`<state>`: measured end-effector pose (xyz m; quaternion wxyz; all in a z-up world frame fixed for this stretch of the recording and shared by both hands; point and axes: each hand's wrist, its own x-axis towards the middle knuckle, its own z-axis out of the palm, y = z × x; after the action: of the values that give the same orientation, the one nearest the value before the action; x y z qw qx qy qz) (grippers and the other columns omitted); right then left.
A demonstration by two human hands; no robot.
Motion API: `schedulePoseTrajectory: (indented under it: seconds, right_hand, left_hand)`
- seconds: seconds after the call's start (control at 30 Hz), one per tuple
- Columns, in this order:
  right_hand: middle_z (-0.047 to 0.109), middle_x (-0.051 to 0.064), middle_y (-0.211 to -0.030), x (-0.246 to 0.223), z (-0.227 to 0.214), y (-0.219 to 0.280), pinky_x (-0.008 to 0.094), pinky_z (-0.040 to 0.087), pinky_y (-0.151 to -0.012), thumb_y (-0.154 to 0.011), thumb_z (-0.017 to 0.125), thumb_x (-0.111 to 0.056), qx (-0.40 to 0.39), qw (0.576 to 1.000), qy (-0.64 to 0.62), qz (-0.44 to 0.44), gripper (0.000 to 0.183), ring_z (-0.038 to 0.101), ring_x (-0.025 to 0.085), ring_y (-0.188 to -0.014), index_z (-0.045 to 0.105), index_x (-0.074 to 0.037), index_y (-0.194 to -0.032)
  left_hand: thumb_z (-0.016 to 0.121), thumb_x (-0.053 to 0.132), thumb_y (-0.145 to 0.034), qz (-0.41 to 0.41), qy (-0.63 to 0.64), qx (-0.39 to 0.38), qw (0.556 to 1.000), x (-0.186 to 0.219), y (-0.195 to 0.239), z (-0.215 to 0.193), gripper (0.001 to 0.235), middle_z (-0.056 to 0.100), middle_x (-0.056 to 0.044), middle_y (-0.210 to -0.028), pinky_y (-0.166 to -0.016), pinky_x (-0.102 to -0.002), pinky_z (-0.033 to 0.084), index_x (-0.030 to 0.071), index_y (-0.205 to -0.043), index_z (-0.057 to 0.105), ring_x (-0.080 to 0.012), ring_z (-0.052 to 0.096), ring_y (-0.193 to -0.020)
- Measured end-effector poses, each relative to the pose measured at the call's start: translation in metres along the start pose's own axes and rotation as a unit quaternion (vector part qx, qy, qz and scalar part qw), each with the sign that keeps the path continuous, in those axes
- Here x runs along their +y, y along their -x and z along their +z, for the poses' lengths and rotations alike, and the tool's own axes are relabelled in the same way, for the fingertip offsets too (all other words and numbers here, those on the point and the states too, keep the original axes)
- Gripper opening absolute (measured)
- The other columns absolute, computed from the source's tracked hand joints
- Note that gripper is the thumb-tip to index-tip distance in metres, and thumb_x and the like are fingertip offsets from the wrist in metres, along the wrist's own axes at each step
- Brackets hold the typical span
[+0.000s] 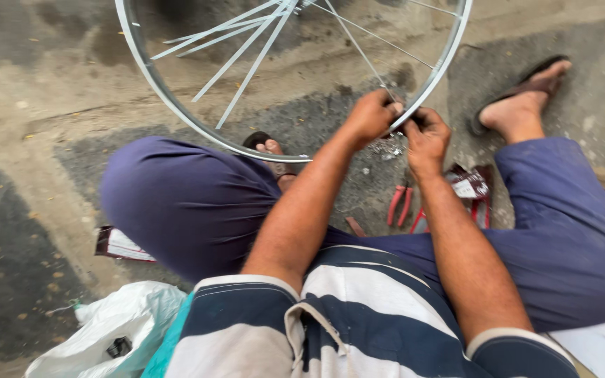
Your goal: The person sits on the ground and installs spokes into a bicycle wheel rim, securing them with nipples. The person uses pliers to tighten the nipples and occasionally rotates the wheel to access different sections.
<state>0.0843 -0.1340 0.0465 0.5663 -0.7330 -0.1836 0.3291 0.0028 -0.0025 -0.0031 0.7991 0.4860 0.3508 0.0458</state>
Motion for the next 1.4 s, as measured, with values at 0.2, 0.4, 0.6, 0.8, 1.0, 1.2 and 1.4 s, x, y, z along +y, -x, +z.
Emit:
schedulePoseTrajectory:
  seconds: [0.2,0.4,0.6,0.8,1.0,1.2,1.4]
  right_hand:
    - [0.072,0.006,-0.103,-0.005,0.0,0.001,0.028,0.061,-0.088,-0.101,0.069,0.004,-0.016,0.999,0.016,-0.029,0.013,0.071,0.013,-0.093,0.063,0.002,-0.112]
    - [0.07,0.005,-0.103,-0.016,0.011,0.002,0.025,0.057,-0.086,-0.104,0.072,0.003,0.008,0.998,0.068,-0.015,0.011,0.068,0.01,-0.095,0.064,0.002,-0.112]
    - [0.073,0.005,-0.101,-0.024,0.013,0.004,0.026,0.062,-0.086,-0.101,0.07,0.003,0.008,0.995,0.099,0.019,0.01,0.073,0.011,-0.094,0.064,0.0,-0.109]
    - [0.071,0.005,-0.102,-0.018,0.009,0.001,0.026,0.06,-0.087,-0.098,0.064,0.009,-0.002,0.998,0.067,-0.022,0.017,0.071,0.012,-0.093,0.063,0.002,-0.113]
    - [0.07,0.003,-0.1,-0.025,0.015,0.003,0.025,0.058,-0.082,-0.095,0.068,0.006,0.006,0.998,0.07,-0.002,0.018,0.069,0.01,-0.09,0.063,0.001,-0.112]
    - [0.073,0.005,-0.102,-0.028,-0.022,-0.019,0.026,0.058,-0.085,-0.095,0.07,0.002,-0.048,0.989,0.142,0.0,0.017,0.071,0.011,-0.094,0.066,0.0,-0.112]
    - [0.076,0.007,-0.1,0.028,-0.057,-0.037,0.028,0.06,-0.083,-0.084,0.081,-0.001,0.025,0.968,0.235,0.085,0.022,0.072,0.017,-0.091,0.073,-0.003,-0.104]
  left_hand:
    - [0.069,0.028,-0.09,-0.016,-0.013,-0.006,1.0,0.006,0.001,0.004,0.031,0.077,-0.018,-0.092,-0.073,-0.043,0.06,0.0,-0.103,0.069,-0.0306,0.076,-0.085]
    - [0.07,0.04,-0.096,-0.013,-0.269,0.066,0.961,0.019,0.004,0.002,0.043,0.072,-0.023,-0.099,-0.082,-0.049,0.052,-0.002,-0.1,0.071,-0.0377,0.068,-0.095]
    - [0.063,0.046,-0.093,-0.09,-0.192,0.013,0.977,0.022,0.003,0.0,0.045,0.076,-0.018,-0.094,-0.077,-0.046,0.056,0.002,-0.097,0.07,-0.0289,0.075,-0.086]
    - [0.067,0.037,-0.088,-0.04,0.031,-0.043,0.998,0.015,0.003,-0.001,0.041,0.075,-0.02,-0.088,-0.063,-0.047,0.061,-0.002,-0.1,0.066,-0.0297,0.074,-0.073]
    - [0.07,0.03,-0.093,-0.049,0.093,-0.07,0.992,0.023,0.009,-0.008,0.034,0.07,-0.017,-0.08,-0.052,-0.039,0.053,-0.002,-0.104,0.063,-0.0226,0.067,-0.064]
    - [0.071,0.04,-0.095,-0.086,-0.109,0.024,0.99,0.031,0.016,-0.007,0.048,0.069,-0.016,-0.077,-0.053,-0.038,0.057,-0.006,-0.097,0.06,-0.0232,0.072,-0.058]
    - [0.067,0.039,-0.098,-0.105,-0.114,0.007,0.988,0.043,0.017,-0.007,0.04,0.073,-0.012,-0.075,-0.053,-0.034,0.056,0.0,-0.092,0.065,-0.0174,0.073,-0.057]
